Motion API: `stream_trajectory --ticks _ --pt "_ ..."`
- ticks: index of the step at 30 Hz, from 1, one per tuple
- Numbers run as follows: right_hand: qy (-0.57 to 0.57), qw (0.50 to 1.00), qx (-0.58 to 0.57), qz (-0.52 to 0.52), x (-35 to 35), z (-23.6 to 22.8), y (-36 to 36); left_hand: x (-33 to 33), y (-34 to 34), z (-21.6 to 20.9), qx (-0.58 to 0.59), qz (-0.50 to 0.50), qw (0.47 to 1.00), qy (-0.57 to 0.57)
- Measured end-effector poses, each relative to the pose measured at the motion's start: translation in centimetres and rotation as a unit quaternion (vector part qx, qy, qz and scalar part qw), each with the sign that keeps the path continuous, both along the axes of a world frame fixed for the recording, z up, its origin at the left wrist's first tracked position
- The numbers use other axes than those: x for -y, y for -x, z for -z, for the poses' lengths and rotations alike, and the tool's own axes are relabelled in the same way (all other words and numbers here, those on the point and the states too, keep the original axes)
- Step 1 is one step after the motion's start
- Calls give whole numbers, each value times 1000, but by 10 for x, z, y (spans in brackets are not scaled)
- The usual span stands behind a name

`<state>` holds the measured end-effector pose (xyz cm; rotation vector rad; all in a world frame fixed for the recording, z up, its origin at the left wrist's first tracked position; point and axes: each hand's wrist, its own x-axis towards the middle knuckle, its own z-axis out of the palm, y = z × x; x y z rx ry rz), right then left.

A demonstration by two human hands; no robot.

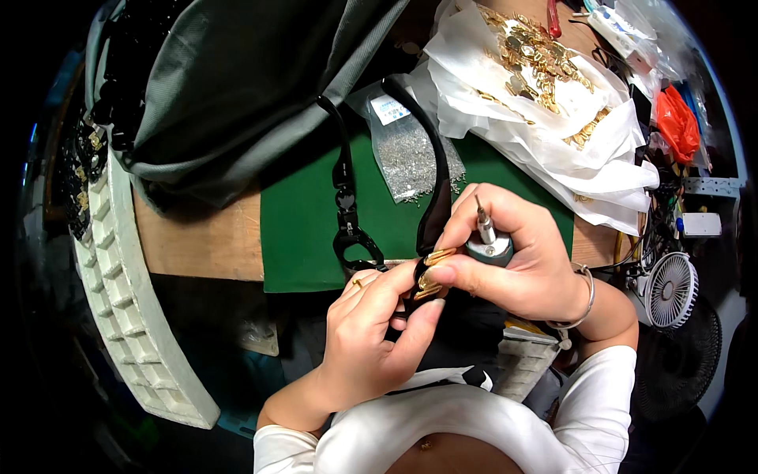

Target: The person repeatedly picks up black eyeglass frames and uses a small screwdriver to tighten screws on the hinges. They handle multiple frames one at a time, placing each finished unit into a nearby bin. The workspace contains scattered hardware and other frames.

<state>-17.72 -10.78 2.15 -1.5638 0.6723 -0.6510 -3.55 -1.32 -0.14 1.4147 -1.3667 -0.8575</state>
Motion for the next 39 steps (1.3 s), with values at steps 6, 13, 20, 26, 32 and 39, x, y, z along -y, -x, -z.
stream_trajectory --ticks 6,13,20,26,32,39 --pt "-122 989 28 73 -9 4 -3 1 0 2 21 -15 998 52" --pt "-188 982 36 -3 -1 5 -2 0 2 4 64 -8 995 78" --pt "-199 980 8 20 -8 2 2 -1 -9 0 107 30 989 96" --pt "-113 973 -201 -36 -6 29 55 -31 -47 -8 -332 -88 939 -10" --pt "156 922 -352 -49 -9 41 46 -25 -36 -5 -259 -142 951 -90" --pt "324 868 -377 21 -18 64 40 -27 -40 -14 -266 -162 944 -106"
